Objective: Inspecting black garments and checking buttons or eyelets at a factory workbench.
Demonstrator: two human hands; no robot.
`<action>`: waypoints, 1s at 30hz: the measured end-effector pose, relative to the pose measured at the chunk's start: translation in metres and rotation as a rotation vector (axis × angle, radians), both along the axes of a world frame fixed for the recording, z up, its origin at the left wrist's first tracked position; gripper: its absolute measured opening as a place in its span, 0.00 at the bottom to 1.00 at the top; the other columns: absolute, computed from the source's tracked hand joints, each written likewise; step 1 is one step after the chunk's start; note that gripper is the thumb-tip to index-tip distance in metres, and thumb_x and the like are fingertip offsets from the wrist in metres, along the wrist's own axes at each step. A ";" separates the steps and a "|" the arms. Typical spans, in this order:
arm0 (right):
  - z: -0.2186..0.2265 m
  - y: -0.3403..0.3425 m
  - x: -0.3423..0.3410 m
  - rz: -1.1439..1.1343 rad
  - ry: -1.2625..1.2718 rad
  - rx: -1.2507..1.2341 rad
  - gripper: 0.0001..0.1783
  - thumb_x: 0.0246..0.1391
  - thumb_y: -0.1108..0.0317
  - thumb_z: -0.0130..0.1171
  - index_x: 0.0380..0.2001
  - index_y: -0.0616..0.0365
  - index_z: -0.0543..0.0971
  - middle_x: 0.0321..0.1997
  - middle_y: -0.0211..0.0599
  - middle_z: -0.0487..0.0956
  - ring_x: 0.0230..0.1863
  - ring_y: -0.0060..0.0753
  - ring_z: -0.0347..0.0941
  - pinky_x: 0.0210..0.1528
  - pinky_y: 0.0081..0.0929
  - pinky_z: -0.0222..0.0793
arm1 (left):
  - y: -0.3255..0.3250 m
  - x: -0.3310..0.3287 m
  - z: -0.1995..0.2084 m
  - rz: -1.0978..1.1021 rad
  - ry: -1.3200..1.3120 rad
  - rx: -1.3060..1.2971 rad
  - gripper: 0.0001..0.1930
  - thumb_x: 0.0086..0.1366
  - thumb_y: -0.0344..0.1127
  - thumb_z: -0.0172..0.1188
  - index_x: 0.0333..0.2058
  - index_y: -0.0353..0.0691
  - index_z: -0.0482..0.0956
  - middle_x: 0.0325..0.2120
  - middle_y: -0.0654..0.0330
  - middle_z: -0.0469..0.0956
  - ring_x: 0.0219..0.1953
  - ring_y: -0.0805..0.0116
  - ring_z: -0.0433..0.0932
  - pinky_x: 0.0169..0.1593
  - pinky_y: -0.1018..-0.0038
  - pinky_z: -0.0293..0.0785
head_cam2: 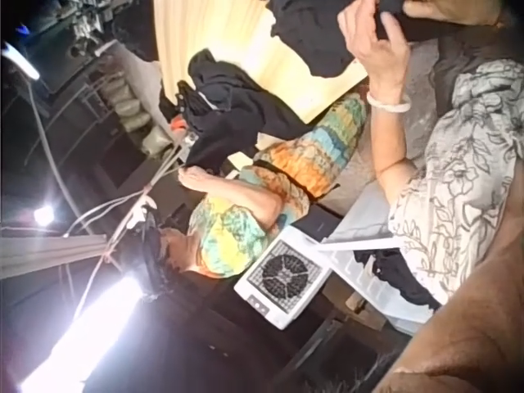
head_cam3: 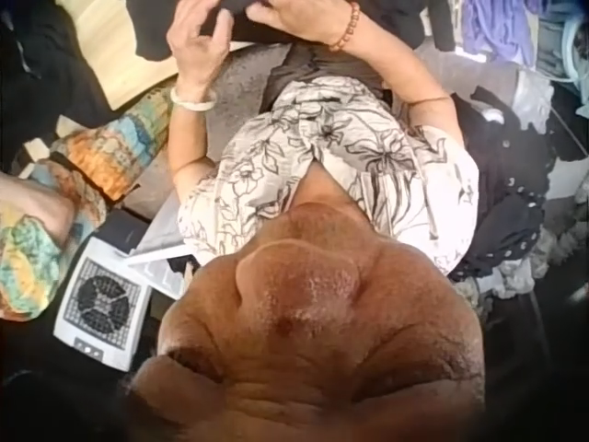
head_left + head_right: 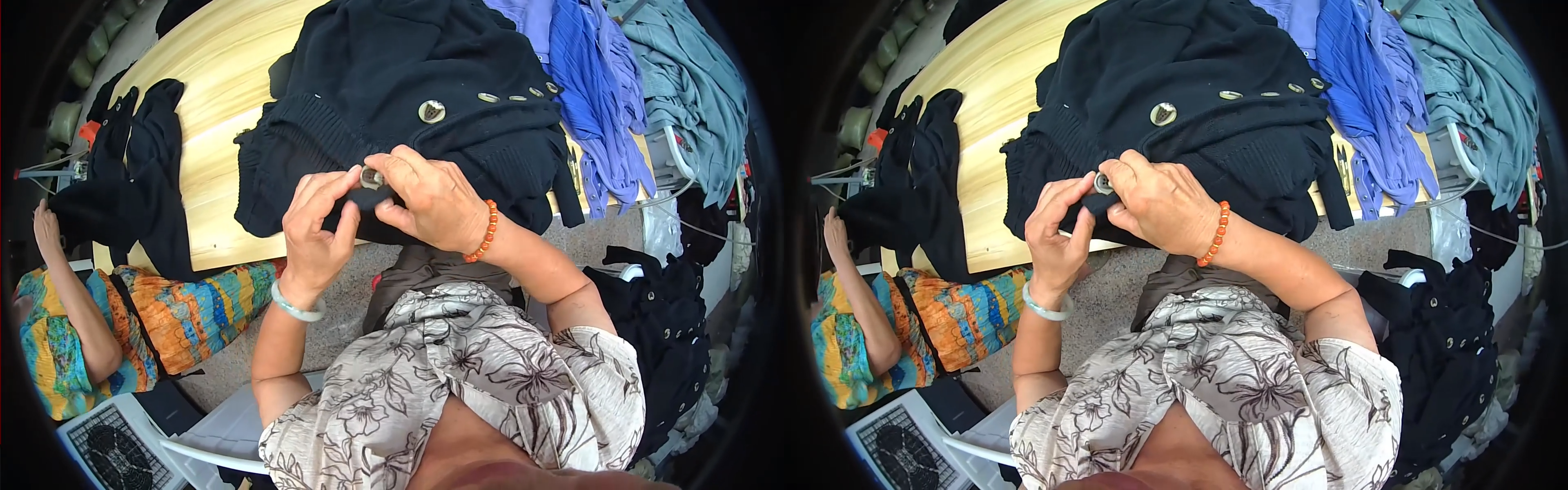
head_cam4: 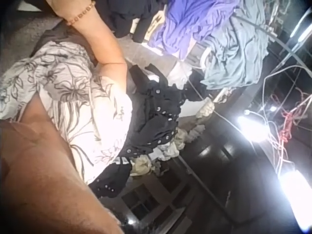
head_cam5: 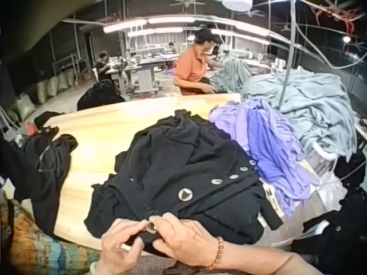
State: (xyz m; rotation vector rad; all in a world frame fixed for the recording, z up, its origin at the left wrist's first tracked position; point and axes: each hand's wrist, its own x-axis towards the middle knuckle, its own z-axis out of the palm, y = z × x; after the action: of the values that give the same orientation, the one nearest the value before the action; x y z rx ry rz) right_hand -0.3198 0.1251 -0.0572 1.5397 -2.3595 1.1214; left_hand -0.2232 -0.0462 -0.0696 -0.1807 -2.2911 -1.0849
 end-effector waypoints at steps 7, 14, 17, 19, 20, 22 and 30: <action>-0.002 -0.001 -0.005 0.022 -0.103 -0.089 0.17 0.47 0.79 0.57 0.44 0.66 0.76 0.34 0.41 0.75 0.24 0.41 0.75 0.26 0.33 0.72 | 0.001 -0.008 0.001 0.027 -0.026 0.119 0.10 0.58 0.18 0.60 0.39 0.33 0.83 0.33 0.53 0.82 0.35 0.61 0.80 0.40 0.72 0.74; 0.009 -0.003 -0.012 0.077 -0.123 -0.113 0.11 0.48 0.80 0.57 0.37 0.61 0.78 0.31 0.39 0.75 0.24 0.42 0.74 0.26 0.32 0.70 | -0.007 -0.014 0.000 -0.026 -0.130 0.309 0.05 0.64 0.22 0.58 0.38 0.33 0.80 0.30 0.62 0.78 0.30 0.78 0.73 0.35 0.82 0.69; 0.021 0.015 -0.018 0.020 -0.016 0.013 0.10 0.51 0.71 0.64 0.39 0.57 0.79 0.34 0.38 0.78 0.30 0.45 0.78 0.29 0.35 0.74 | -0.015 -0.013 -0.004 0.004 -0.188 0.460 0.05 0.67 0.22 0.56 0.39 0.33 0.80 0.30 0.68 0.76 0.30 0.84 0.70 0.34 0.84 0.67; 0.035 0.034 -0.026 -0.091 0.108 0.135 0.10 0.51 0.71 0.64 0.39 0.55 0.80 0.32 0.36 0.77 0.30 0.44 0.78 0.29 0.34 0.74 | -0.027 -0.007 -0.006 0.059 -0.236 0.493 0.05 0.65 0.22 0.57 0.39 0.33 0.80 0.30 0.65 0.77 0.30 0.82 0.71 0.33 0.83 0.69; 0.039 0.045 -0.031 -0.139 0.133 0.201 0.10 0.51 0.73 0.63 0.39 0.55 0.80 0.33 0.36 0.76 0.29 0.43 0.78 0.28 0.34 0.74 | -0.026 -0.010 -0.005 0.053 -0.235 0.495 0.05 0.65 0.22 0.57 0.39 0.33 0.80 0.30 0.65 0.77 0.30 0.82 0.71 0.33 0.83 0.69; 0.041 0.054 -0.037 -0.143 0.166 0.204 0.10 0.50 0.75 0.61 0.38 0.56 0.80 0.34 0.35 0.76 0.29 0.41 0.78 0.28 0.34 0.73 | -0.023 -0.019 0.006 0.096 -0.197 0.117 0.07 0.61 0.20 0.59 0.38 0.34 0.80 0.32 0.59 0.78 0.32 0.72 0.75 0.36 0.78 0.72; 0.030 0.053 -0.031 -0.161 0.289 0.136 0.15 0.46 0.73 0.65 0.40 0.56 0.78 0.34 0.35 0.74 0.26 0.40 0.77 0.27 0.35 0.73 | 0.040 -0.101 0.045 -0.100 -0.170 -0.139 0.13 0.57 0.29 0.64 0.41 0.34 0.80 0.34 0.49 0.77 0.39 0.49 0.77 0.44 0.62 0.74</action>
State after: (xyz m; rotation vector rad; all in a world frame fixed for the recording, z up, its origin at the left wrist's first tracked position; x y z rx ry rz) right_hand -0.3511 0.1779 -0.0271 1.4093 -2.3478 0.6672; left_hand -0.3243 -0.0058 -0.0246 -0.2693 -2.5358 -1.0246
